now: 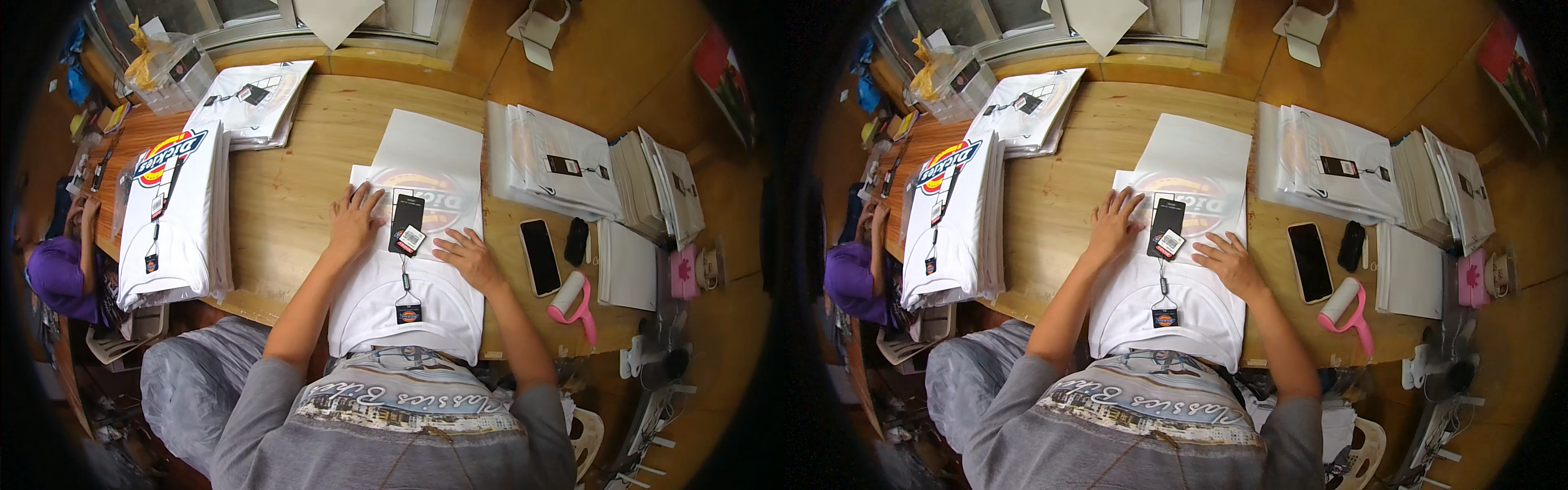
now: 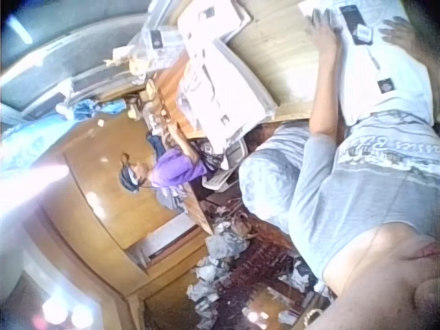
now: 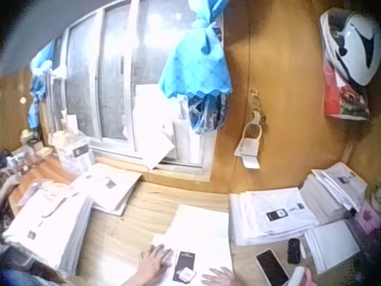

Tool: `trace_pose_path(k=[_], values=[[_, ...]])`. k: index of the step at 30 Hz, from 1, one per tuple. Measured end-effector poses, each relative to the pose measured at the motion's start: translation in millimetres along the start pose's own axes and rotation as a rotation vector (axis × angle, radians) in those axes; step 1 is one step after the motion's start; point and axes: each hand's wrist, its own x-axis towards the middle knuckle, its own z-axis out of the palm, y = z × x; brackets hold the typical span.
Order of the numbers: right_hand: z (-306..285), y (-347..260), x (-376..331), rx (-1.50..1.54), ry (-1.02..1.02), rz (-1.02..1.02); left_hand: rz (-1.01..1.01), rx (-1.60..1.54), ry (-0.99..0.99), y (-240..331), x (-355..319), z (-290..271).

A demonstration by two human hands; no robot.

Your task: The person folds white t-shirts, places them into clear plastic bags, and seals the bags. They use a handheld device to scan tags on the shirts and a lint roller to clean the fabric before packaging. The packaged shirts are stacked on the table.

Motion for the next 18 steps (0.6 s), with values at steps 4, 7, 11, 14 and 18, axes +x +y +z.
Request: trace_pose_path(k=[4,7,11,14,18], values=[[-3.1,7.2,3.8,-0.014,-0.002,-0.075,0.014,0.003,-0.09,-6.8,-5.1,-8.3],[-5.4,13.2,6.9,-0.012,-0.005,-0.098,0.042,-0.032,-0.065,-11.2,-6.9,-2.9],[-9.1,17.3,5.5,-0.041,-0.001,-0.088,0.035,-0.025,-0.054,-14.7,-11.1,0.4],[-8.2,15.7,-2.8,-0.056,0.014,-0.012,0.057,0.0,-0.051,-11.9,-11.2,0.4],[-8.6,12.6,-7.9,0.024,0.025,0.042,0.083,-0.004,-0.062,-13.5,-11.9,-2.6]])
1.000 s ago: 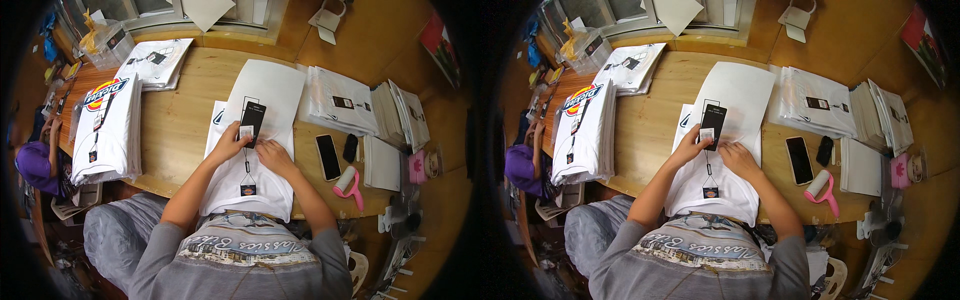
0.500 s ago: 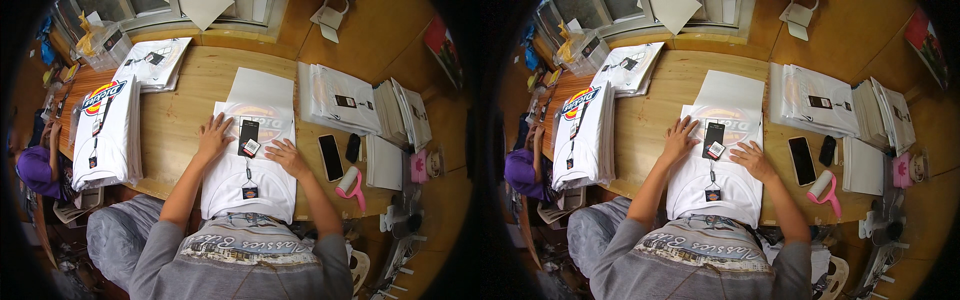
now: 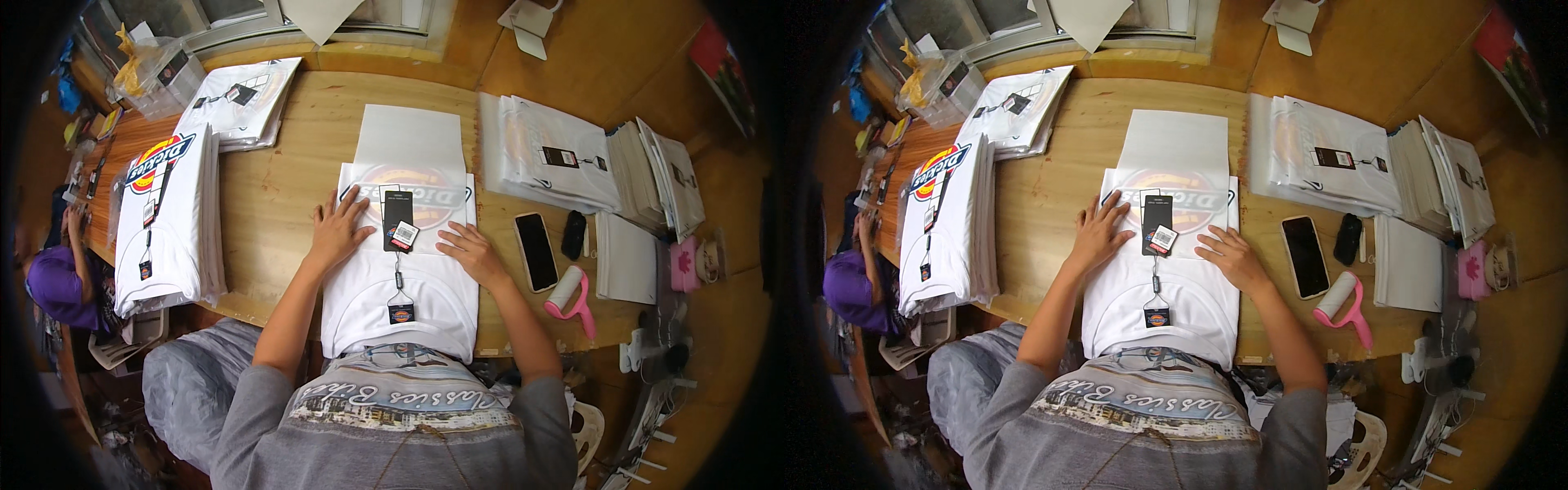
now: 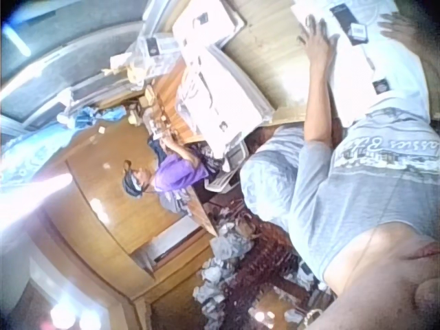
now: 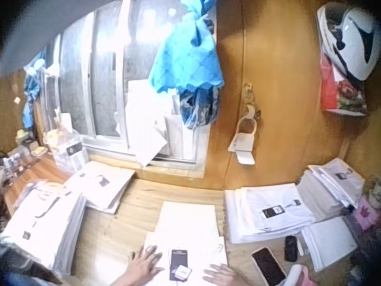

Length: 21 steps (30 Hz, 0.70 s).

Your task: The person folds white t-shirts, places them into clear plastic bags, and seals the bags. They use a handheld device to scan tags on the shirts and a lint roller to clean the fabric before packaging. The packaged shirts are stacked on the table.

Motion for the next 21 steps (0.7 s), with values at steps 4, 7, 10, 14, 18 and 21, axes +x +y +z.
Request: trace_pose_path(k=[4,7,10,14,18,21], values=[[4.5,5.9,-1.2,0.165,0.034,0.014,-0.008,0.013,-0.019,4.0,-2.0,-3.4],[7.1,7.6,1.8,0.231,0.083,0.016,-0.015,0.041,-0.019,8.4,-4.1,-6.7],[9.0,10.3,0.6,0.216,0.089,0.026,-0.002,0.049,-0.012,12.3,-3.5,-9.3],[-11.9,2.1,-4.5,-0.172,-0.034,0.088,0.032,0.043,0.018,5.4,-4.9,-3.5],[-38.8,17.2,-46.9,-0.343,0.094,1.007,0.036,-0.031,0.005,1.8,-3.6,-0.9],[-43.6,40.0,-84.7,-0.231,0.076,1.215,0.052,-0.009,-0.004,1.7,-0.1,-3.2]])
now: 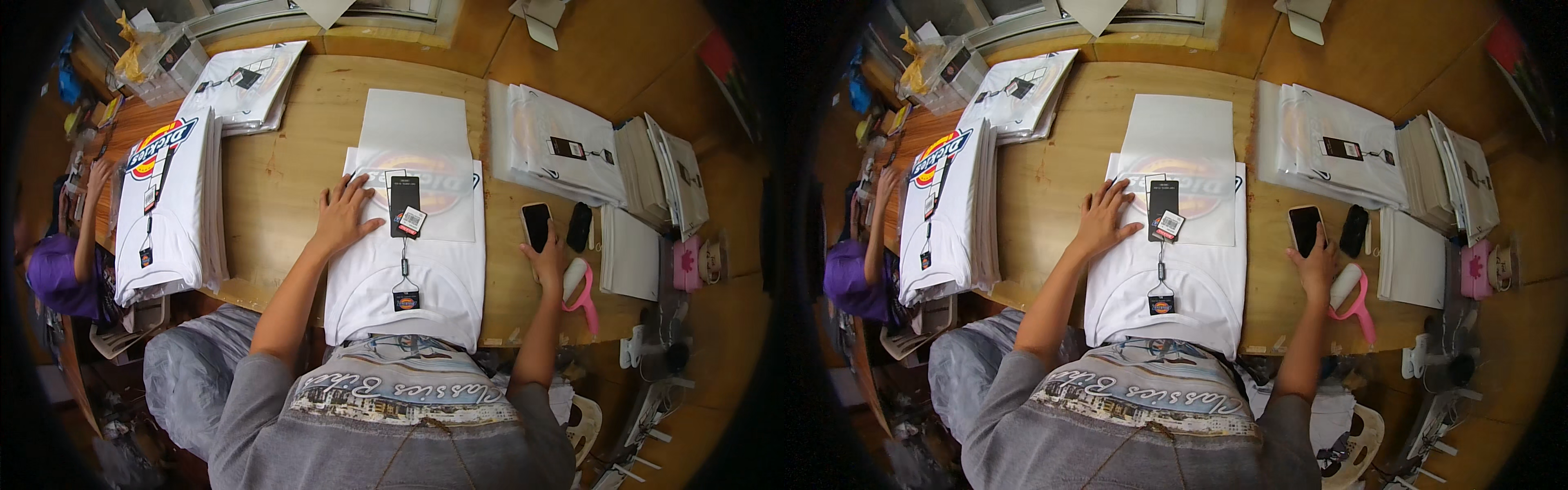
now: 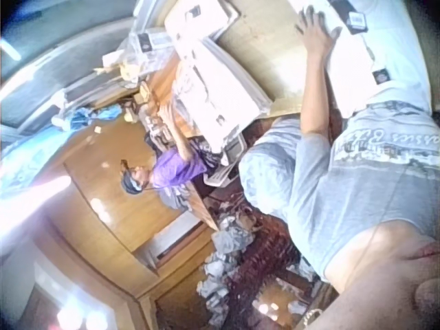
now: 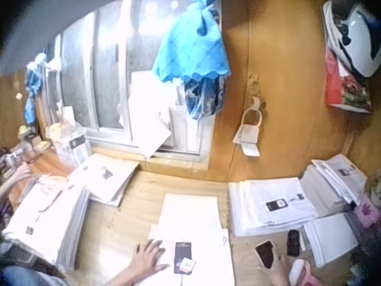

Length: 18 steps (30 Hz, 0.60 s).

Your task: The person folds white t-shirts, places them into clear plastic bags, and seals the bags. They use a handheld device to scan tags on the shirts and a lint roller to clean the fabric before packaging. The packaged shirts are stacked on the table.

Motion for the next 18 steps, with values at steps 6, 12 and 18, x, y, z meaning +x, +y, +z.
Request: trace_pose_path(k=[6,12,18], values=[[-6.8,-13.0,8.9,0.272,0.128,-0.198,0.014,-0.051,-0.038,-3.3,1.6,-3.9],[-36.8,-145.3,-12.7,0.542,-0.171,-0.865,-0.023,-0.048,-0.088,-9.7,5.4,-9.4],[21.0,-172.1,-4.7,0.135,-0.219,-1.113,0.026,0.008,-0.059,-12.9,19.6,-13.7]])
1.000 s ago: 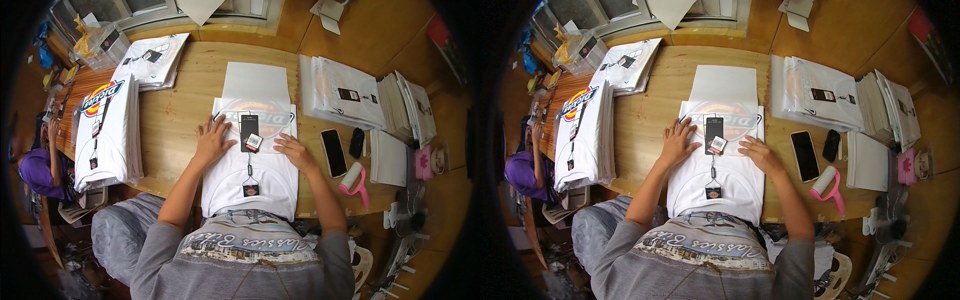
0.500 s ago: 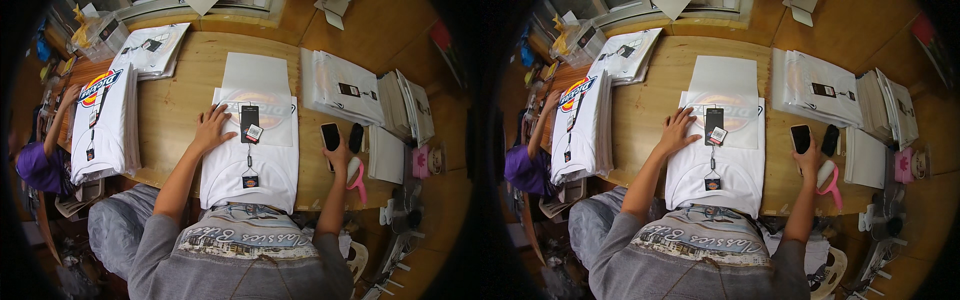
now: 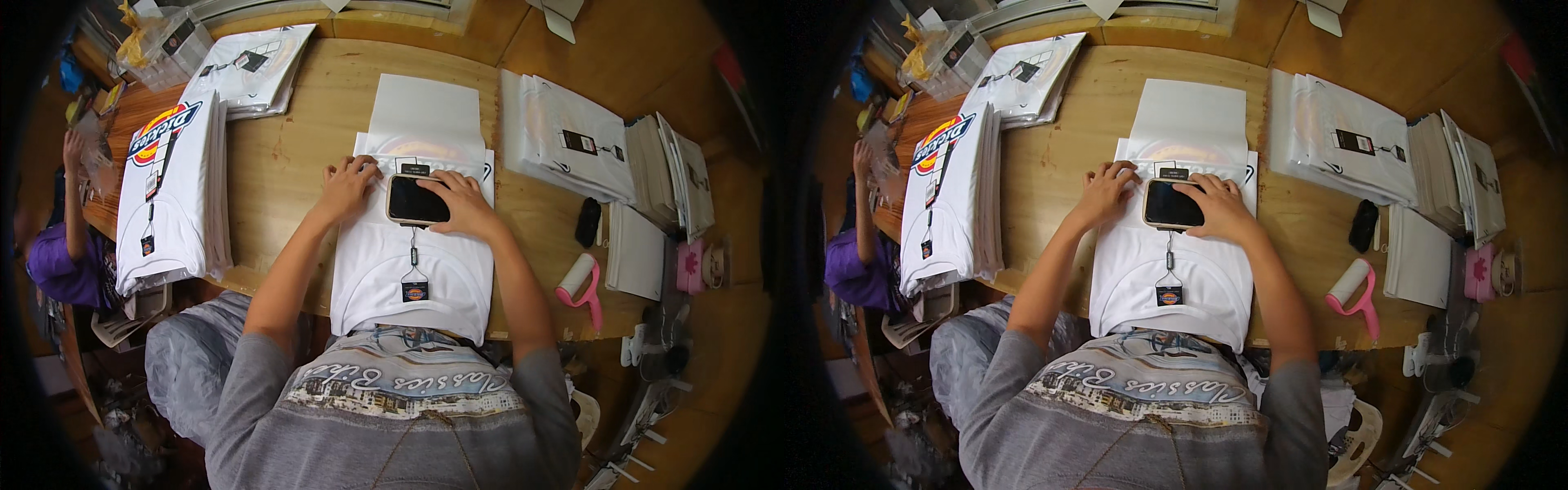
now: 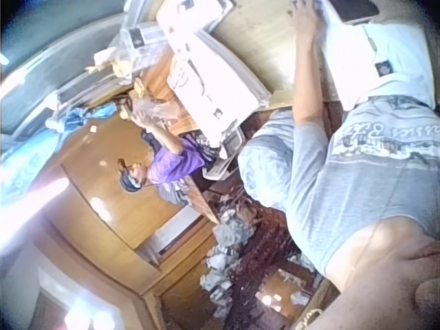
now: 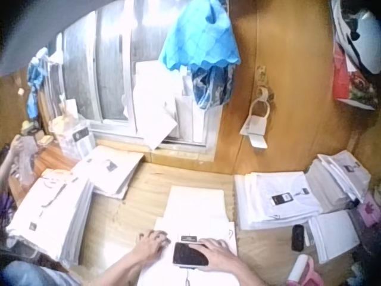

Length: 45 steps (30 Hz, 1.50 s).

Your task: The person folds white t-shirts, places them into clear plastic bags, and seals the bags. They use a handheld device to scan tags on the shirts and a lint roller to clean the fabric before packaging. The packaged shirts are stacked on the table.

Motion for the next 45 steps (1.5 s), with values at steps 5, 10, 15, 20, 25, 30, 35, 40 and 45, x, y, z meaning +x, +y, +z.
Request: trace_pose_path(k=[5,10,15,20,25,30,35,40,45], values=[[12.2,48.1,25.4,0.315,0.042,0.1,0.08,-0.04,0.101,4.1,41.5,6.3],[20.5,59.1,50.4,0.079,0.188,0.103,0.25,-0.139,0.189,11.2,81.7,28.1],[22.3,68.2,53.6,-0.017,0.161,0.166,0.178,-0.092,0.184,-6.4,85.0,28.7],[0.1,93.6,45.9,0.18,-0.075,0.315,-0.091,-0.276,-0.163,-25.0,89.8,-2.2],[-47.3,136.3,26.4,0.965,-0.253,0.186,0.223,-0.927,-0.382,-47.6,99.5,-44.5],[13.3,152.8,-25.3,1.831,-0.28,0.198,-0.025,-1.593,-0.761,-69.8,58.7,-12.4],[18.1,116.4,-53.7,1.943,-0.259,0.391,-0.433,-1.66,-0.796,-61.0,4.9,-2.0],[9.4,63.6,-91.0,1.724,-0.139,0.807,-0.649,-1.399,-0.592,-35.5,-44.2,-1.9],[12.5,13.5,-125.7,0.824,0.353,0.99,-0.593,-0.647,0.08,3.8,-86.4,-14.4]])
